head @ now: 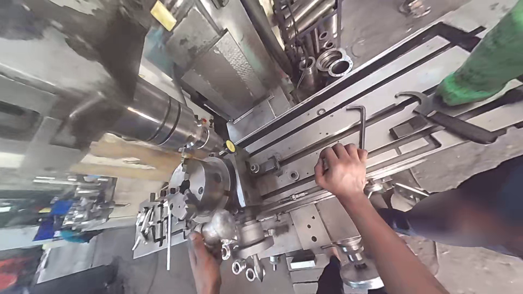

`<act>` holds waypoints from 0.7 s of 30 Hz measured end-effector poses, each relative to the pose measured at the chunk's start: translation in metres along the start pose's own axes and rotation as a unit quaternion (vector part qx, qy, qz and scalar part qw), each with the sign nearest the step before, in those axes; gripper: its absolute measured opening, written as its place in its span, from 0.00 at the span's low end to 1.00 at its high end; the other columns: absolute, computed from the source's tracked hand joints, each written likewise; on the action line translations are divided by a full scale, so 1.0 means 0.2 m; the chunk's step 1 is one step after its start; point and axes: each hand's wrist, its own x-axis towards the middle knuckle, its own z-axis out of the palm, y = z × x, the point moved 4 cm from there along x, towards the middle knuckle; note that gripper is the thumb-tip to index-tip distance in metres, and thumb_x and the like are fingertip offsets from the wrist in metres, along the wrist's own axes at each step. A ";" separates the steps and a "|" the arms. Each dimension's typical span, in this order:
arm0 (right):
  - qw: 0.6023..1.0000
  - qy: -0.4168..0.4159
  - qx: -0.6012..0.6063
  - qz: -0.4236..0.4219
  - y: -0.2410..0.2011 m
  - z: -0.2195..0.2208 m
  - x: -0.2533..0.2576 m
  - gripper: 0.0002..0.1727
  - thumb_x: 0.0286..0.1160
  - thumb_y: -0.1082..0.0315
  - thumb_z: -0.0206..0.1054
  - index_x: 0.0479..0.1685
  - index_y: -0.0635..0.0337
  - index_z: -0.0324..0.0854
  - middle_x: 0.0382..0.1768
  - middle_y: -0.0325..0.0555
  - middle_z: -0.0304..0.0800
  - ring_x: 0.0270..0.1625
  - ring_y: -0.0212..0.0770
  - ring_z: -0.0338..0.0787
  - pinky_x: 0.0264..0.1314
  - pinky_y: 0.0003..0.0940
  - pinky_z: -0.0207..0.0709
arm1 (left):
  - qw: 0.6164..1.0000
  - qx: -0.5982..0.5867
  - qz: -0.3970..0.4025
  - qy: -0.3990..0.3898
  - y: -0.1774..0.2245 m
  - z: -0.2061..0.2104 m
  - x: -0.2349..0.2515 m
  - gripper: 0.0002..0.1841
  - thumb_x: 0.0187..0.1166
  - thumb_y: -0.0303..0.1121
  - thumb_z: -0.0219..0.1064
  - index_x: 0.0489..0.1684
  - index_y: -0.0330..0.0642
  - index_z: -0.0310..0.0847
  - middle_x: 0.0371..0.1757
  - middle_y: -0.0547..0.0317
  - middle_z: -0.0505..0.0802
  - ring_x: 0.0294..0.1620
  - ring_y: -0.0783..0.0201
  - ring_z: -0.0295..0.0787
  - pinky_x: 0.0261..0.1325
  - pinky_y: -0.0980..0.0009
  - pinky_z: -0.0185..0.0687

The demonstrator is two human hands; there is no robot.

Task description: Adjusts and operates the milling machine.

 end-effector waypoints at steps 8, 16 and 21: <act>1.000 -0.009 -0.016 0.005 -0.02 0.01 0.04 0.20 0.66 0.50 0.58 0.34 0.57 0.84 0.39 0.54 0.88 0.50 0.63 0.86 0.52 0.63 0.70 | 0.993 0.106 0.054 -0.019 0.06 0.12 0.03 0.32 0.91 0.58 0.37 0.74 0.38 0.63 0.28 0.67 0.79 0.17 0.76 0.71 0.20 0.78 0.72; 1.000 -0.002 0.003 -0.004 -0.01 0.00 0.00 0.18 0.66 0.51 0.57 0.31 0.56 0.83 0.36 0.53 0.87 0.50 0.62 0.85 0.50 0.62 0.69 | 1.000 -0.004 0.005 -0.003 0.01 -0.02 -0.04 0.28 0.89 0.62 0.33 0.42 0.51 0.72 0.11 0.73 0.73 0.06 0.78 0.60 0.08 0.82 0.57; 1.000 0.007 0.006 -0.003 0.00 -0.01 0.00 0.18 0.66 0.52 0.57 0.32 0.56 0.83 0.37 0.54 0.87 0.50 0.62 0.85 0.51 0.62 0.69 | 0.996 -0.076 -0.040 0.037 -0.04 -0.16 -0.13 0.28 0.92 0.57 0.29 0.37 0.53 0.73 0.09 0.71 0.76 0.03 0.79 0.61 0.06 0.83 0.55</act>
